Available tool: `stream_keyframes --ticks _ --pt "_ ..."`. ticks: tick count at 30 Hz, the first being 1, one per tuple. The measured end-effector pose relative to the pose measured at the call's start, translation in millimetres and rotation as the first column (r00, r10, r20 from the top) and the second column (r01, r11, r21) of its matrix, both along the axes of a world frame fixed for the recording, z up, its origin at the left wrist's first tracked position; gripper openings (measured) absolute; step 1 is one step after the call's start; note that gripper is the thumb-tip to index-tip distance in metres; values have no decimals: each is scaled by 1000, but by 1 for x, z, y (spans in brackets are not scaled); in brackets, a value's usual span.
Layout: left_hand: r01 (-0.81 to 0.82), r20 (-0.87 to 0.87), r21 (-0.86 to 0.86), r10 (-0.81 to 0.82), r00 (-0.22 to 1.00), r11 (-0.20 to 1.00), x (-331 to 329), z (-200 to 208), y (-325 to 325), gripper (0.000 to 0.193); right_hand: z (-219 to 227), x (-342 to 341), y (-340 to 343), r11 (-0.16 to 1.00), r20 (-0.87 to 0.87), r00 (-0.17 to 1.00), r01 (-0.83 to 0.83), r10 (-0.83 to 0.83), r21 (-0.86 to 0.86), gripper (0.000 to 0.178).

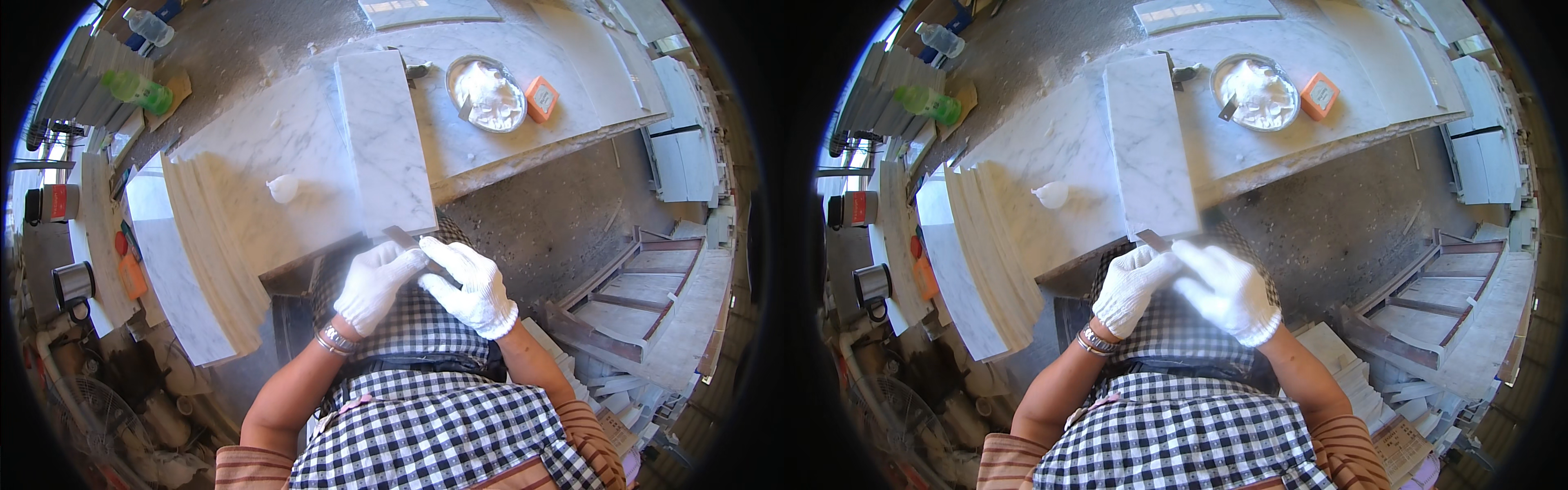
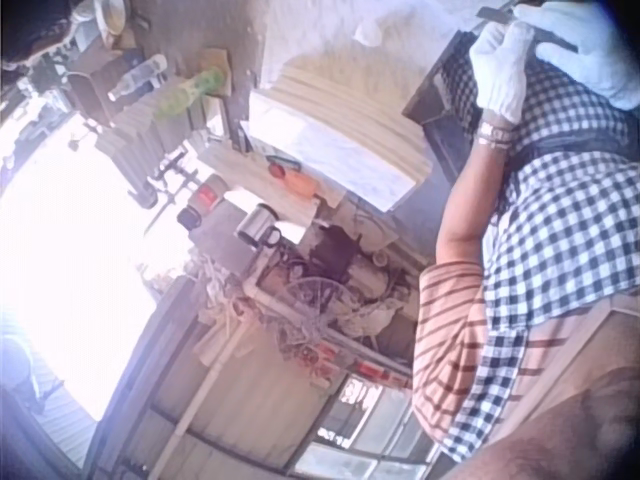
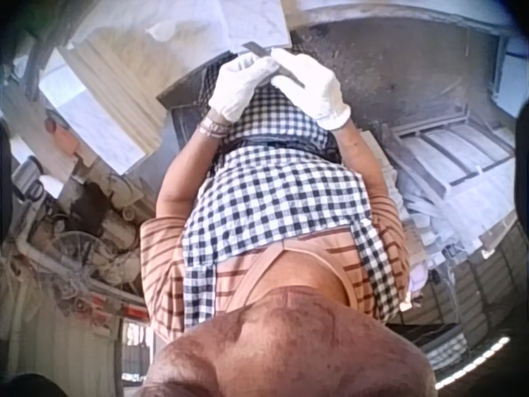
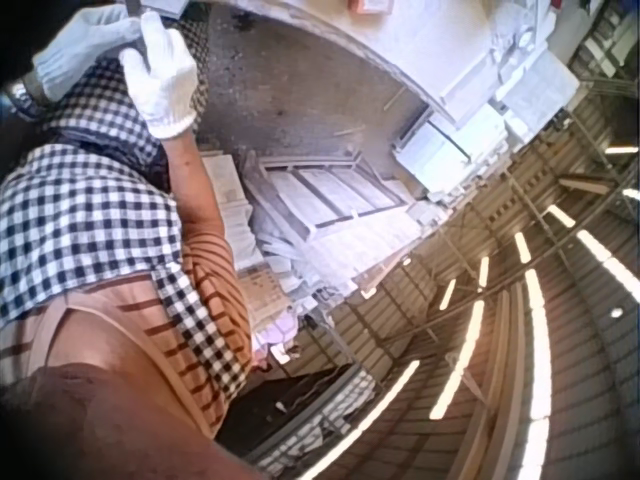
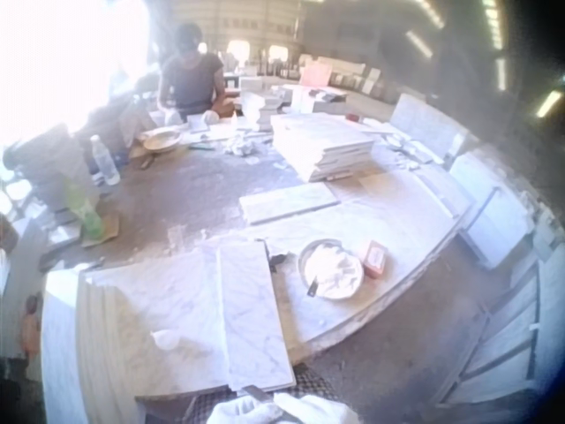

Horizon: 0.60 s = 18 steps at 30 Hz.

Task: The person applies a white paste to the edges of a rectangular tile using a small metal spatula. They repeatedly scoop paste from a metal bowl and spread it along the tile's edges, then place the tile on a workbench.

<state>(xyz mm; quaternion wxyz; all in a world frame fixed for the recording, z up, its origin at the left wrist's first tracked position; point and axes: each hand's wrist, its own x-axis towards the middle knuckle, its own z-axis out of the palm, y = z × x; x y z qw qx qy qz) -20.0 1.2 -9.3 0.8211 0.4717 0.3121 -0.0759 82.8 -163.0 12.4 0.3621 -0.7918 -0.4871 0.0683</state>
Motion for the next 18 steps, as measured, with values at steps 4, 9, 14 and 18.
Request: stream_keyframes --ticks 4,9,14,18 --pt "-81 4 -38 81 997 996 -1 2 -3 17 2 0 2 1000 -138 990 -2 -2 -28 42" --pt "-87 14 -49 88 996 995 -1 0 -3 22 -6 2 6 999 -203 979 34 -29 18 40" --pt "21 -81 44 -17 997 999 0 -4 7 24 -6 -2 7 996 -406 910 81 -84 -26 42" --pt "-138 -107 -6 137 985 990 4 -5 12 18 2 -4 3 975 -659 719 151 -221 -162 46"
